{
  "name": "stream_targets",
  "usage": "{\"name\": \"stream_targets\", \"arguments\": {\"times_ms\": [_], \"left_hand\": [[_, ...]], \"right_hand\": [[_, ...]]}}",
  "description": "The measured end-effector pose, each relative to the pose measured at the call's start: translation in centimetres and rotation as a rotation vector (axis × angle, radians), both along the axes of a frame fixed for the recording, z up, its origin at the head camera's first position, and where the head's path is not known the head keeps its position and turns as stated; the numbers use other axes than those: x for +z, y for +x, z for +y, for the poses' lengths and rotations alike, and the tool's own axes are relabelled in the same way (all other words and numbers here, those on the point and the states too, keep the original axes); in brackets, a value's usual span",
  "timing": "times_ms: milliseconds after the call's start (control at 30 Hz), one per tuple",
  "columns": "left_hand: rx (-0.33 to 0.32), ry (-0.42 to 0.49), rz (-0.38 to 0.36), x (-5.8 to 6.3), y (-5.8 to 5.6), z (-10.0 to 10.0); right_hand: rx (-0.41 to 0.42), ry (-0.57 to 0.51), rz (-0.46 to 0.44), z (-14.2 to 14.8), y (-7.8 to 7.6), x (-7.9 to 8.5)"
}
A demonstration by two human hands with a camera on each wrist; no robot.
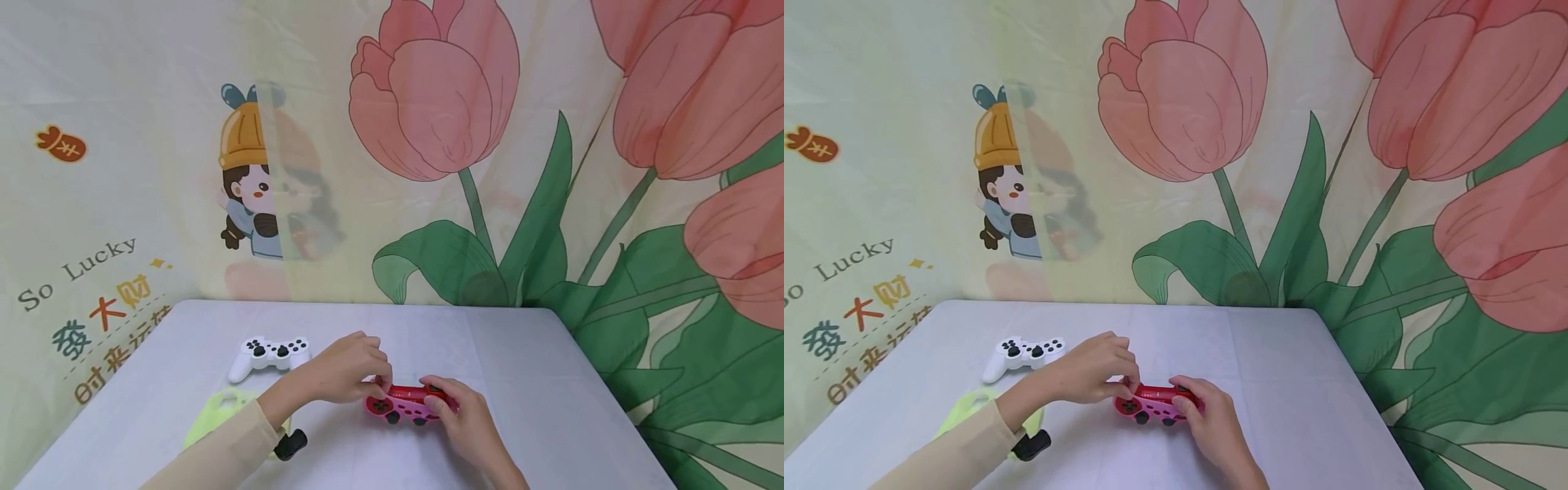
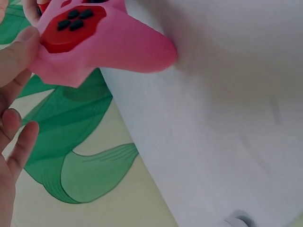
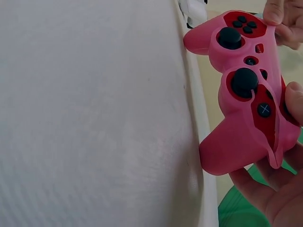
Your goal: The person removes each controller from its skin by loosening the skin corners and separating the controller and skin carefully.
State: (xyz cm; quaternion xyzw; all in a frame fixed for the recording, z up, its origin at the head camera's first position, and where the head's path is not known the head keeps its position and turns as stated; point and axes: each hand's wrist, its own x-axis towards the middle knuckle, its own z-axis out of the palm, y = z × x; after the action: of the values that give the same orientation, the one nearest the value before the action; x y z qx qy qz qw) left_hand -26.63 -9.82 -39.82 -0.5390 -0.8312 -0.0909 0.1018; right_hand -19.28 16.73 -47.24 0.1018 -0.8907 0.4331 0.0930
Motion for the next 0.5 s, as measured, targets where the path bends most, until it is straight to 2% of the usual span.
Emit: {"name": "stream_targets", "arguments": {"times_ms": [200, 333, 500], "left_hand": [[-0.018, 0.061, -0.049, -1.5, -0.5, -1.6], [-0.045, 0.152, -0.079, -2.7, -0.8, -2.3], [-0.101, 0.271, -0.054, -3.8, -1.1, -2.5]], "right_hand": [[0.005, -0.005, -0.015, 0.2, 0.0, 0.0], [0.001, -0.011, -0.026, 0.2, -0.1, 0.0], [-0.037, -0.032, -0.07, -0.2, -0.1, -0.1]]}}
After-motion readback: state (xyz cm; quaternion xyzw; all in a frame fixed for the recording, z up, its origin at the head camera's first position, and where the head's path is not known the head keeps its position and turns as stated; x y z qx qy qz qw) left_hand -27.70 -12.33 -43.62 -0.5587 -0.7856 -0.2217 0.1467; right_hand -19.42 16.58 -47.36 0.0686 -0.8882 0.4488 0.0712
